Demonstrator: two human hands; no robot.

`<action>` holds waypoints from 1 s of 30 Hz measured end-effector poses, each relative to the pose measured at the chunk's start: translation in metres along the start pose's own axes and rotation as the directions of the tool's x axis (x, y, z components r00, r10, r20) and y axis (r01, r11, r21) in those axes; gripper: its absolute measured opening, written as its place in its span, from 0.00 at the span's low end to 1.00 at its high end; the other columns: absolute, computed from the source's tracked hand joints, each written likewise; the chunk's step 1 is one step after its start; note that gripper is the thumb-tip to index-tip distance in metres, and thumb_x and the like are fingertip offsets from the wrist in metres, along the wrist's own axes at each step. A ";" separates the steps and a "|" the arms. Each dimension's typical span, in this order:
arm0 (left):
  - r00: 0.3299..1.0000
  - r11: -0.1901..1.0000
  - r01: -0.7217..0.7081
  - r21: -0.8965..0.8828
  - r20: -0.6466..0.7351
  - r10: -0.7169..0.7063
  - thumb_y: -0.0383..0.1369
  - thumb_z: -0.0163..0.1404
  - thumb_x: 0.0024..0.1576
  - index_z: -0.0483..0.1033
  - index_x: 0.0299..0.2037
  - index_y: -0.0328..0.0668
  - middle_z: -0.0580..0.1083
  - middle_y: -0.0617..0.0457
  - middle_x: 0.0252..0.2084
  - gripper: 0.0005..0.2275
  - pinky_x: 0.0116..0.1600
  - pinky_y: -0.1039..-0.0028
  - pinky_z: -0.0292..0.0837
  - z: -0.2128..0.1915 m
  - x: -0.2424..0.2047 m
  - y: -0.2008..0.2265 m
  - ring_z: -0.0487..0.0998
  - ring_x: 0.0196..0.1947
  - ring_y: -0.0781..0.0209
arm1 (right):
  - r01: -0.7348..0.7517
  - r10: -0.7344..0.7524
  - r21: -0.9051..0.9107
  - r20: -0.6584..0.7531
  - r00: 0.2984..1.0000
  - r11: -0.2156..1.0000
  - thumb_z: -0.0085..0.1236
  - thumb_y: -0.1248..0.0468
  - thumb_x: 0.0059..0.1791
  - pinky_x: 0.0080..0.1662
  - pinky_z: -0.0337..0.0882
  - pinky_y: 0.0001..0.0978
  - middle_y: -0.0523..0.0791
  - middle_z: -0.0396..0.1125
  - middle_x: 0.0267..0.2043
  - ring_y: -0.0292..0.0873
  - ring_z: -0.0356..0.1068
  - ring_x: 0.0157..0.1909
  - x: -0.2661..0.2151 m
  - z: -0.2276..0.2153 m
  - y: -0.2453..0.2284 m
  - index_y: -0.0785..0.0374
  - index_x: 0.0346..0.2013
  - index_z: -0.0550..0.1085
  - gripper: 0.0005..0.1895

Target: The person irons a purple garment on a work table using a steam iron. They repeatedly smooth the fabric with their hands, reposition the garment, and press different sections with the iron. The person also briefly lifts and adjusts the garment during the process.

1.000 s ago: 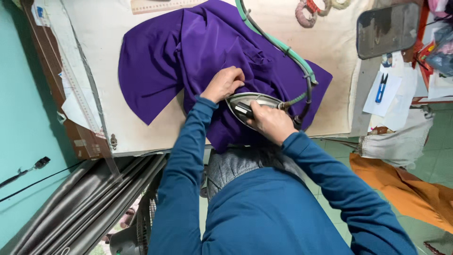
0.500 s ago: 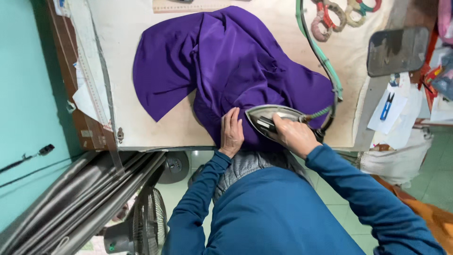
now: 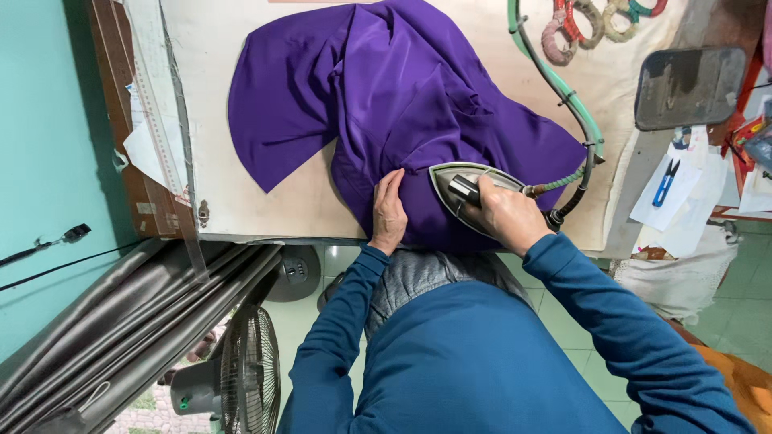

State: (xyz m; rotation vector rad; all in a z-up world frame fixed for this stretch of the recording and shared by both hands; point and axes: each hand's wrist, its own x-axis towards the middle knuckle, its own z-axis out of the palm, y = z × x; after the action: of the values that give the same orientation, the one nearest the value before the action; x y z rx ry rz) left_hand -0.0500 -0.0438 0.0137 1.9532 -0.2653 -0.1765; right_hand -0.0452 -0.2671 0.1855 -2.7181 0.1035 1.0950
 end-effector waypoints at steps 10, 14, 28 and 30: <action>1.000 1.000 -0.005 0.028 0.013 0.005 0.16 0.32 0.58 0.66 0.66 0.40 0.66 0.45 0.58 0.25 0.55 0.65 0.71 -0.004 0.002 0.006 0.70 0.53 0.47 | -0.074 0.073 0.086 0.015 0.997 0.994 0.50 0.46 0.52 0.49 0.75 0.59 0.55 0.74 0.41 0.63 0.75 0.47 -0.004 0.000 0.016 0.58 0.47 0.61 0.21; 1.000 0.997 -0.030 0.076 0.006 0.029 0.16 0.33 0.58 0.66 0.66 0.40 0.67 0.45 0.59 0.25 0.55 0.63 0.70 -0.003 0.002 0.009 0.71 0.53 0.45 | -0.068 0.069 0.100 -0.003 0.998 0.993 0.48 0.44 0.53 0.49 0.74 0.62 0.59 0.73 0.40 0.67 0.75 0.47 -0.008 -0.004 0.036 0.60 0.47 0.62 0.23; 0.757 0.730 0.600 0.328 -0.529 -0.384 0.46 0.54 0.58 0.63 0.57 0.31 0.66 0.39 0.44 0.27 0.50 0.51 0.65 0.007 -0.097 0.022 0.68 0.43 0.40 | -0.090 0.299 0.472 -0.390 0.871 0.877 0.61 0.48 0.68 0.31 0.64 0.47 0.53 0.67 0.29 0.50 0.66 0.28 0.037 -0.034 0.365 0.67 0.42 0.69 0.25; 0.730 0.705 0.642 0.301 -0.521 -0.442 0.50 0.54 0.56 0.62 0.58 0.33 0.66 0.40 0.44 0.30 0.49 0.51 0.66 0.013 -0.103 0.014 0.70 0.42 0.39 | -0.030 0.279 0.492 -0.442 0.853 0.870 0.60 0.50 0.71 0.31 0.65 0.42 0.49 0.66 0.26 0.45 0.66 0.25 0.078 -0.019 0.416 0.64 0.44 0.69 0.22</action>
State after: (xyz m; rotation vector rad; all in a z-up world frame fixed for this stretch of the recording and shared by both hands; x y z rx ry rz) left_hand -0.1539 -0.0333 0.0217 2.4478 0.6519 -0.0867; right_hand -0.0353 -0.6757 0.0754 -2.4856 0.6049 0.2894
